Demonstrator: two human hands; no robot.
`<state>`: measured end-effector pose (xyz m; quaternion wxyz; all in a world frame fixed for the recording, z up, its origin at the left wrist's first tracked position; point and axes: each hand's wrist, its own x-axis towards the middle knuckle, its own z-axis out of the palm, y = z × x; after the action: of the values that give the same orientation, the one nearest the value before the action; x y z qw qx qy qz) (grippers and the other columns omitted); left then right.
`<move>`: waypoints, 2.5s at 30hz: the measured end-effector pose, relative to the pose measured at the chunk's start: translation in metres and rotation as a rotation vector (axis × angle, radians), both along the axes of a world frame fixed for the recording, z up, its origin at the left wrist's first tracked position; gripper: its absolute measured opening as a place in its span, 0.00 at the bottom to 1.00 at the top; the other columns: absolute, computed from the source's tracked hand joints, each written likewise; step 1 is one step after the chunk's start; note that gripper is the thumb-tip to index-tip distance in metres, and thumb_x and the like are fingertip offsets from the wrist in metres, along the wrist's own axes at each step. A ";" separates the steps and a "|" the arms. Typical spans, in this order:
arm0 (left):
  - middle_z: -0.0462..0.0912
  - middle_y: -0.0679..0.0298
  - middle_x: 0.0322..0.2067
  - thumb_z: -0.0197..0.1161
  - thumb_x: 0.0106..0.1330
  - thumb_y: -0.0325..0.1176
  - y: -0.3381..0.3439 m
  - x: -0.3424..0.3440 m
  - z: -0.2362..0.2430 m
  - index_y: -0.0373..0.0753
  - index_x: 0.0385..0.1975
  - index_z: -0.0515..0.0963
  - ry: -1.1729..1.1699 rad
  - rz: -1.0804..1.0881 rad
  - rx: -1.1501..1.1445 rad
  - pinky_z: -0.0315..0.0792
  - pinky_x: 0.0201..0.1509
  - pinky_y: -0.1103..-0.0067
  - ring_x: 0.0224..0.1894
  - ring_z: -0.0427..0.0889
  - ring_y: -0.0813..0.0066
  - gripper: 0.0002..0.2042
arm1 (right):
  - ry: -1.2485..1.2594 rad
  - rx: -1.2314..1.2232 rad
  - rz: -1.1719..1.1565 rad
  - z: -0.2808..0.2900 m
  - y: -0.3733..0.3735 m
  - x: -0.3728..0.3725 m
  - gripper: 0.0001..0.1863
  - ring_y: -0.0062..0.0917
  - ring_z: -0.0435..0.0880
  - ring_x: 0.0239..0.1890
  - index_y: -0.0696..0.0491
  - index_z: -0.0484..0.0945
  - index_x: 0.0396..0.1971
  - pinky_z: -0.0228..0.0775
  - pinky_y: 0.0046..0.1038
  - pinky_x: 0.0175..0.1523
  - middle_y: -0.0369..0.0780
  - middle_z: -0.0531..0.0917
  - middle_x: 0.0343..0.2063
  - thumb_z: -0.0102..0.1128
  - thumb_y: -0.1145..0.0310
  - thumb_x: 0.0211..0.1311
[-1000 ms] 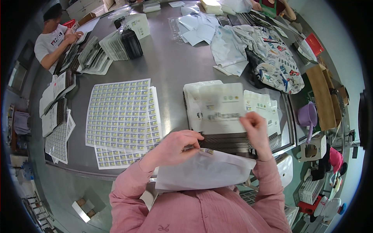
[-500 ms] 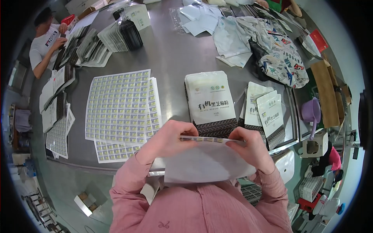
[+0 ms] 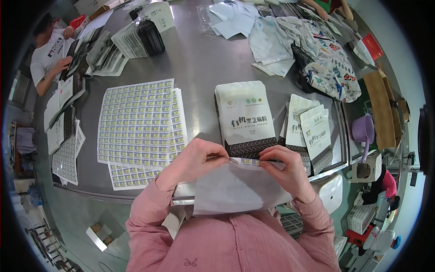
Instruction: Sorting through stacks of white paper bags and applying small green circular stickers to the packaging.
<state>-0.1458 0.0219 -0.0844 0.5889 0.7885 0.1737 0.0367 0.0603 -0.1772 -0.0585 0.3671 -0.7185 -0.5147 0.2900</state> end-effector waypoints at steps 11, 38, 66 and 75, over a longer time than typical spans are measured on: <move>0.88 0.55 0.48 0.68 0.61 0.25 -0.004 0.004 -0.014 0.34 0.31 0.85 -0.277 -0.031 0.151 0.79 0.51 0.72 0.50 0.85 0.63 0.03 | 0.471 -0.141 -0.165 0.019 0.054 0.047 0.06 0.16 0.84 0.30 0.62 0.81 0.38 0.79 0.20 0.36 0.35 0.85 0.27 0.64 0.74 0.68; 0.85 0.50 0.53 0.67 0.59 0.26 -0.005 0.001 -0.027 0.34 0.26 0.82 -0.204 -0.084 0.169 0.74 0.63 0.67 0.65 0.78 0.54 0.03 | -0.754 -0.214 -0.047 -0.015 0.134 0.039 0.33 0.41 0.86 0.43 0.63 0.78 0.46 0.78 0.39 0.48 0.48 0.85 0.39 0.79 0.51 0.50; 0.87 0.51 0.50 0.69 0.58 0.21 -0.011 0.006 -0.017 0.30 0.32 0.85 -0.218 -0.078 0.079 0.77 0.62 0.66 0.62 0.81 0.53 0.04 | -0.705 0.080 -0.302 0.013 -0.025 0.051 0.20 0.49 0.79 0.57 0.60 0.82 0.50 0.73 0.45 0.59 0.52 0.80 0.56 0.73 0.70 0.57; 0.88 0.50 0.48 0.68 0.59 0.21 -0.011 0.006 -0.020 0.29 0.32 0.84 -0.203 -0.050 0.048 0.76 0.63 0.65 0.60 0.82 0.52 0.03 | -0.389 0.173 0.037 -0.008 0.000 -0.029 0.13 0.41 0.83 0.47 0.58 0.84 0.35 0.76 0.40 0.51 0.44 0.85 0.46 0.76 0.71 0.50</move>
<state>-0.1393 0.0109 -0.1048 0.5853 0.7985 0.0925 0.1058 0.0309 -0.1770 -0.0661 0.3157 -0.7171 -0.6120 0.1076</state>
